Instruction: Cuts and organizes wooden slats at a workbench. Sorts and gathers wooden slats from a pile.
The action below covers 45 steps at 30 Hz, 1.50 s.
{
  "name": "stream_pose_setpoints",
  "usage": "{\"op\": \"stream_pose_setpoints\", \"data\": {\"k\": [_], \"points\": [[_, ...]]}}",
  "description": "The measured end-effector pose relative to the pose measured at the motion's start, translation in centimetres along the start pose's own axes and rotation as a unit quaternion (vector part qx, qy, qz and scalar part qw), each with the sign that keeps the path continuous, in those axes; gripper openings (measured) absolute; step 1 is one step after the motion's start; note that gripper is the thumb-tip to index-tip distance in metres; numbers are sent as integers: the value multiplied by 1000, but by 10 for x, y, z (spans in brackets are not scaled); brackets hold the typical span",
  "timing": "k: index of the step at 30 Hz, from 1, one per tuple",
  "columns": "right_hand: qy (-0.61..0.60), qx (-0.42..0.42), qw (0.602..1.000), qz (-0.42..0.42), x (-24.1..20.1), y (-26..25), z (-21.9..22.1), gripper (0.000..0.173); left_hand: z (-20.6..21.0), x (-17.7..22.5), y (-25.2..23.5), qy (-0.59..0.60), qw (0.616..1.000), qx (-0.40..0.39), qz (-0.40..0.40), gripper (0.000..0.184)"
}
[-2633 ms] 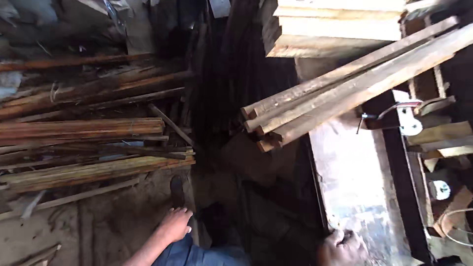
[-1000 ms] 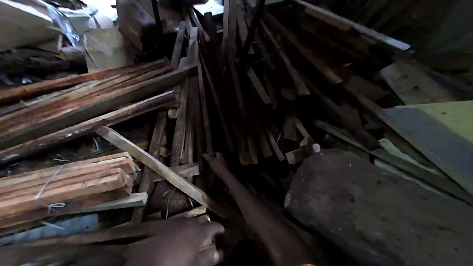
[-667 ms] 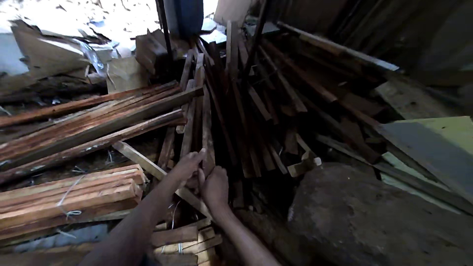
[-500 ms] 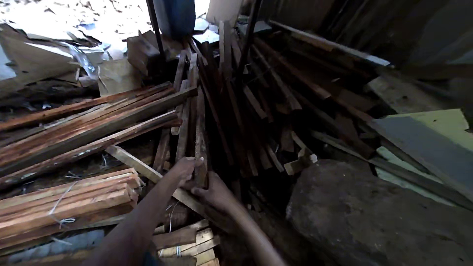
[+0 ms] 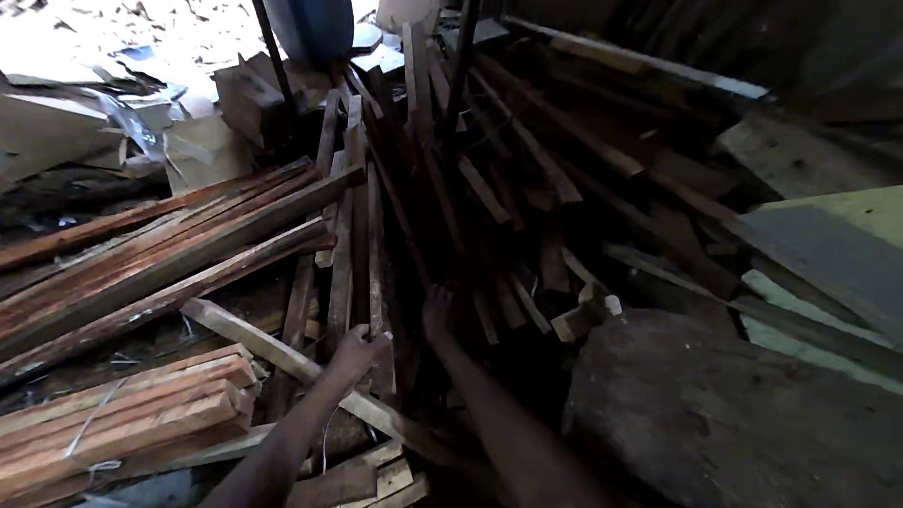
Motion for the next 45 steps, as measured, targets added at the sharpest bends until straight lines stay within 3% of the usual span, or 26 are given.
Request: {"op": "stream_pose_setpoints", "data": {"k": [3, 6, 8, 10, 12, 13, 14, 17, 21, 22, 23, 27, 30, 33, 36, 39, 42, 45], "points": [[-74, -73, 992, 65, -7, -6, -22, 47, 7, 2, 1, 2, 1000, -13, 9, 61], [-298, -97, 944, 101, 1, -8, -56, 40, 21, 12, 4, -1, 999, -40, 35, 65], [-489, -128, 851, 140, -3, 4, -85, 35, 27, 19, 6, -64, 996, -48, 39, 63], [-642, -185, 721, 185, -13, 25, -106, 33, 26, 30, 10, -117, 991, -49, 42, 60], [-724, -223, 612, 227, -19, 51, -116, 35, 21, 47, 13, -76, 995, -42, 58, 57], [-738, -243, 580, 242, -20, 64, -113, 36, 19, 54, 15, -21, 997, -42, 57, 54], [-736, -254, 573, 257, -21, 79, -108, 37, 17, 61, 18, 47, 997, -48, 44, 55], [-673, -235, 648, 267, -15, 124, -76, 34, 14, 67, 24, 175, 983, -57, -25, 69], [-525, -137, 834, 105, -12, 163, -38, 52, 18, 60, 24, 206, 977, -54, -28, 71], [-502, -125, 851, 89, -17, 172, -37, 53, 18, 61, 27, 208, 977, -46, -18, 68], [-512, -115, 848, 79, -25, 180, -37, 51, 20, 62, 31, 209, 977, -32, -12, 63], [-629, -120, 766, 53, -59, 198, -53, 45, 11, 76, 53, 235, 971, 16, 35, 37], [-608, -111, 785, 48, -73, 211, -65, 44, -2, 79, 76, 268, 962, 19, 44, 35], [-622, -88, 778, 14, -86, 231, -69, 41, -12, 69, 95, 251, 965, 26, 64, 41], [-570, -56, 819, -42, -96, 242, -76, 45, -26, 67, 110, 250, 959, 32, 127, 47], [-547, -31, 831, -96, -105, 236, -79, 45, -45, 80, 124, 310, 922, 36, 228, 43], [-454, 33, 877, -158, -108, 230, -80, 54, -58, 75, 120, 319, 903, 10, 289, 42], [-363, 97, 906, -195, -103, 228, -67, 54, -60, 63, 119, 236, 942, 53, 233, 52]]}}
Point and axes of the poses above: each hand's wrist, its own y-axis away from the middle knuckle, its own z-axis out of the palm, x = y × z, the point moved 5 cm from there along -y, towards the middle knuckle, and after that the axes turned 13 degrees about -y, right-handed, at the moved point
